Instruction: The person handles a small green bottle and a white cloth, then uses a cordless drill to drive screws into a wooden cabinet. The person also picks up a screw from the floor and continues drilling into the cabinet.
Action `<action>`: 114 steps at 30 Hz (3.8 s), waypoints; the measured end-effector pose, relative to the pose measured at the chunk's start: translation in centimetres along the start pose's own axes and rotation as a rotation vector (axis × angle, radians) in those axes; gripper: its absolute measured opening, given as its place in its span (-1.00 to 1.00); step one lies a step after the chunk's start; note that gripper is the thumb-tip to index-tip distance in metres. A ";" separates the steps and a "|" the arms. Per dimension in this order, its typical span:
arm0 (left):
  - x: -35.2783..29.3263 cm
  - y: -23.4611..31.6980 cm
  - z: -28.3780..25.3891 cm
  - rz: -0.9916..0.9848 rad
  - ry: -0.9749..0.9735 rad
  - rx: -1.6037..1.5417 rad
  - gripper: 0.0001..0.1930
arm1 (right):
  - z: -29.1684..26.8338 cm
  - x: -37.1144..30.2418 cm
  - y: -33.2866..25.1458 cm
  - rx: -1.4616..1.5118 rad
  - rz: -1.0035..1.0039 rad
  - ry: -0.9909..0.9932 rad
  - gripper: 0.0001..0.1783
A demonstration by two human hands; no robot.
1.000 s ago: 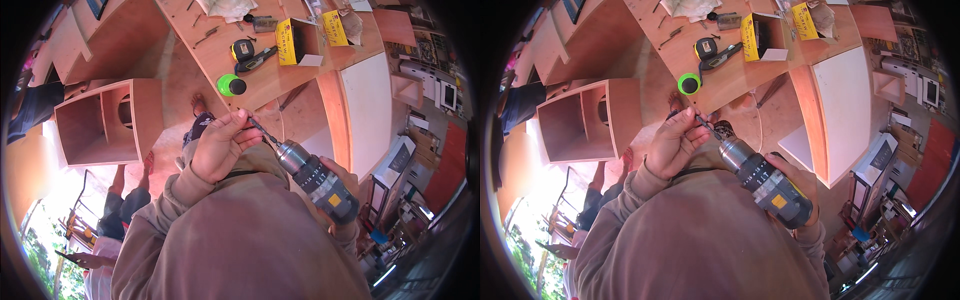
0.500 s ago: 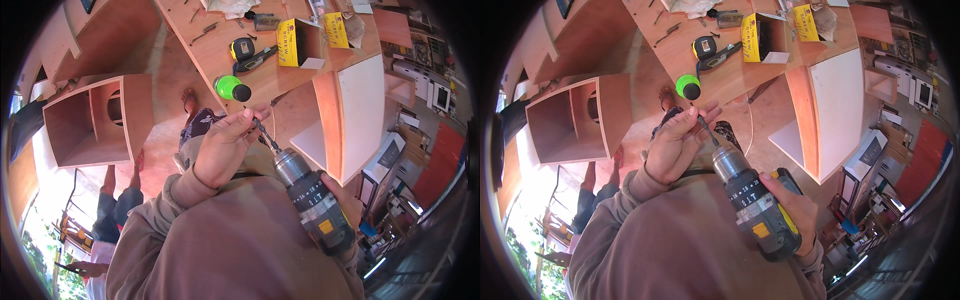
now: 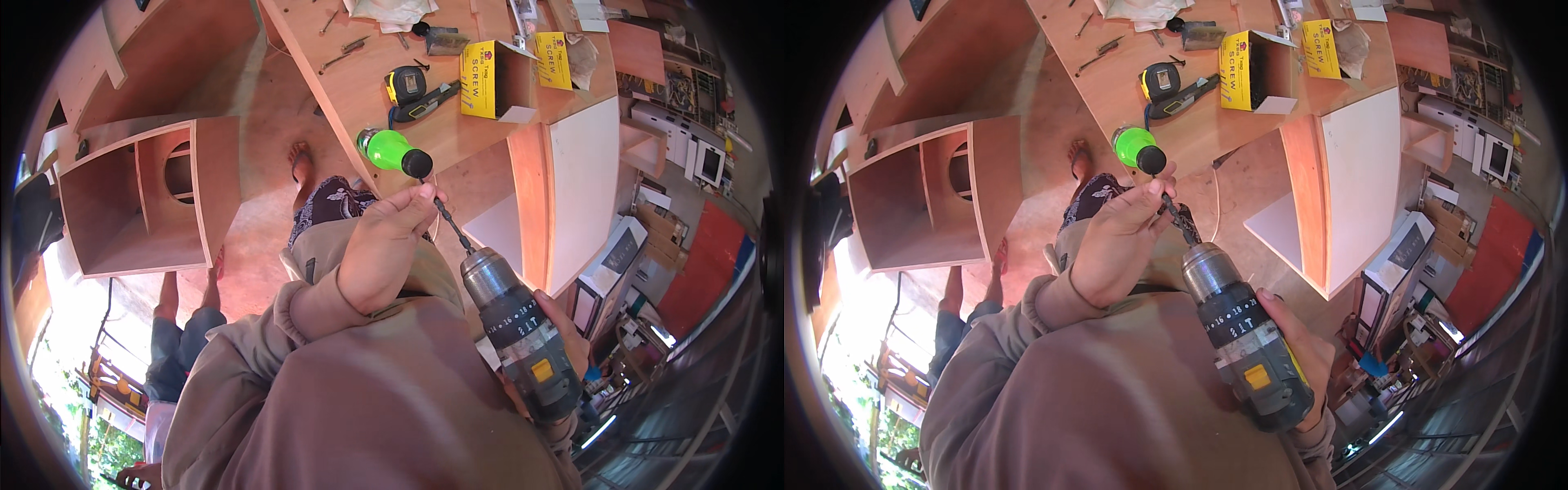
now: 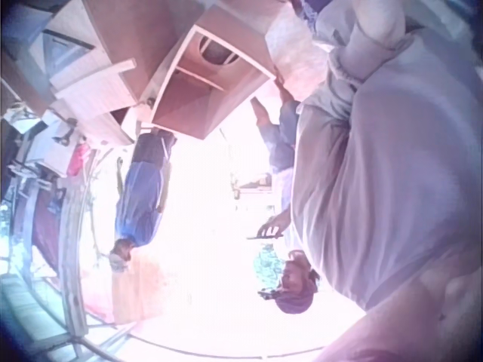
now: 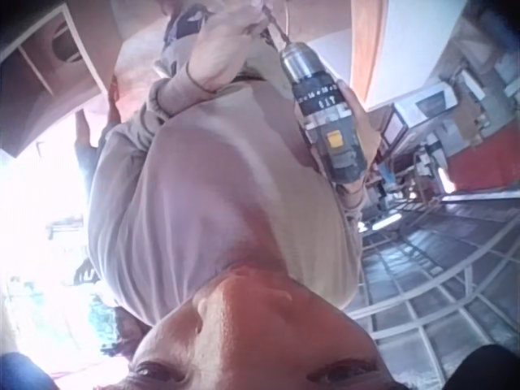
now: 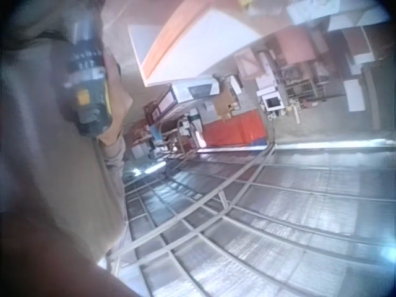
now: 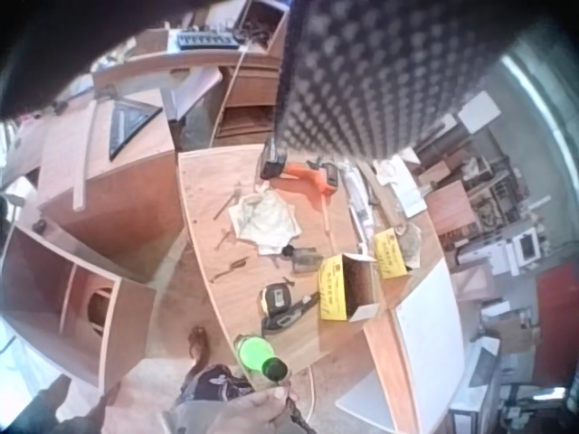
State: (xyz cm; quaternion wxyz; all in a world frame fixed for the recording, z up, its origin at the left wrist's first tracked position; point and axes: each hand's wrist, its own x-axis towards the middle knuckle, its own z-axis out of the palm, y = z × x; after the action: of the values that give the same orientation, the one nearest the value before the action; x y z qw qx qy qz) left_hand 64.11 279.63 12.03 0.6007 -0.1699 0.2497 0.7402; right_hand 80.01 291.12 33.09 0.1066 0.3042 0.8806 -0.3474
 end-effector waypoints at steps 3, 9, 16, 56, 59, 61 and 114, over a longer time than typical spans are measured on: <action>0.0 0.0 -0.1 -0.011 -0.003 -0.009 -0.82 | 0.6 0.2 -0.3 0.028 -0.045 0.058 -0.11; 0.0 0.1 0.0 -0.012 0.044 0.028 -0.82 | 0.6 0.4 -0.8 -0.059 -0.055 0.061 -0.07; -0.1 -0.1 0.0 0.000 0.037 0.014 -0.81 | 0.2 -0.5 -1.3 -0.095 0.139 0.041 0.00; 0.2 -0.1 -0.2 -0.007 0.012 -0.032 -0.83 | -0.6 0.6 -2.1 -0.118 0.274 0.036 -0.08; 0.3 0.0 -0.3 -0.021 0.000 -0.031 -0.82 | -0.9 1.1 -2.9 -0.131 0.292 0.015 -0.07; 0.3 0.0 -0.2 -0.018 0.007 -0.059 -0.80 | -1.2 1.5 -3.7 -0.072 0.292 0.018 -0.05; 8.7 5.2 -6.4 0.926 -0.606 1.086 -0.87 | -4.4 7.1 -8.8 0.237 0.436 -0.026 -0.01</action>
State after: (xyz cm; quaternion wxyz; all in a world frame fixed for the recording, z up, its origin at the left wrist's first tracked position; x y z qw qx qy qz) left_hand 56.83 282.15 2.86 0.2715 0.4798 0.4480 0.7039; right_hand 69.13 292.30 38.35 0.1540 0.4930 0.7457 -0.4209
